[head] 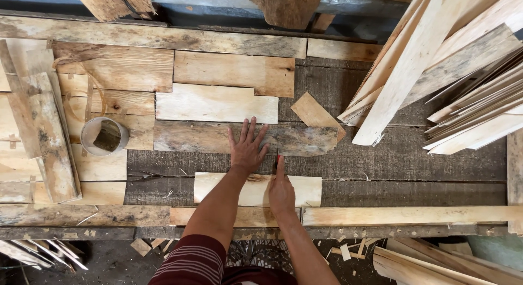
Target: Use a utility knife to cut and fit thin wood strips into gaps on a wooden surface for repair.
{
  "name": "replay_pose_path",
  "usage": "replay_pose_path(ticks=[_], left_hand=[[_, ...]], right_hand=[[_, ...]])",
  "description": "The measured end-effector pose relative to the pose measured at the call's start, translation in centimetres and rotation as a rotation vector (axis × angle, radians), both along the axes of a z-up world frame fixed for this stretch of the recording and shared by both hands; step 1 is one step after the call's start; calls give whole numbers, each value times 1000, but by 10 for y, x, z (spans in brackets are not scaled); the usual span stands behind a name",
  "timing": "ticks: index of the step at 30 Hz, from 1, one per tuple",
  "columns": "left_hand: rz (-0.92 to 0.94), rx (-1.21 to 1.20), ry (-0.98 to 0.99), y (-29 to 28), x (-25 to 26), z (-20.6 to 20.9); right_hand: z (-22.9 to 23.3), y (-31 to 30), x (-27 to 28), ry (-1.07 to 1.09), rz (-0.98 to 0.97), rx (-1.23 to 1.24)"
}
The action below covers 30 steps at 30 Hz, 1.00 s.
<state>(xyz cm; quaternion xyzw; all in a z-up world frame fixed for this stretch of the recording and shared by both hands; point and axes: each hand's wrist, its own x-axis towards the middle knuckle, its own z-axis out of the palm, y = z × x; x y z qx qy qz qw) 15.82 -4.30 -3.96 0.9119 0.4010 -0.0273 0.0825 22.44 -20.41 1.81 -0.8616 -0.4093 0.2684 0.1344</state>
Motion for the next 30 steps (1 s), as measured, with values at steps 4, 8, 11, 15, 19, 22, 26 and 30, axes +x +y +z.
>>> replay_pose_path(ticks=[4, 8, 11, 15, 19, 22, 26, 30], left_hand=[[-20, -200, 95, 4, 0, 52], [-25, -135, 54, 1, -2, 39], [-25, -126, 35, 2, -2, 36], [-20, -126, 13, -1, -4, 41], [-27, -97, 10, 2, -2, 46], [-26, -196, 109, 3, 1, 58], [-25, -107, 34, 3, -1, 39], [-14, -165, 54, 4, 0, 51]], right_hand=[[-2, -1, 1, -18, 8, -9], [-8, -11, -6, -20, 6, 6], [7, -15, -6, 28, -25, -18], [36, -11, 2, 197, -111, -138], [33, 3, 16, 183, -130, -93], [17, 24, 33, 166, -133, 40], [13, 53, 44, 113, -81, 83], [9, 63, 49, 60, -47, 75]])
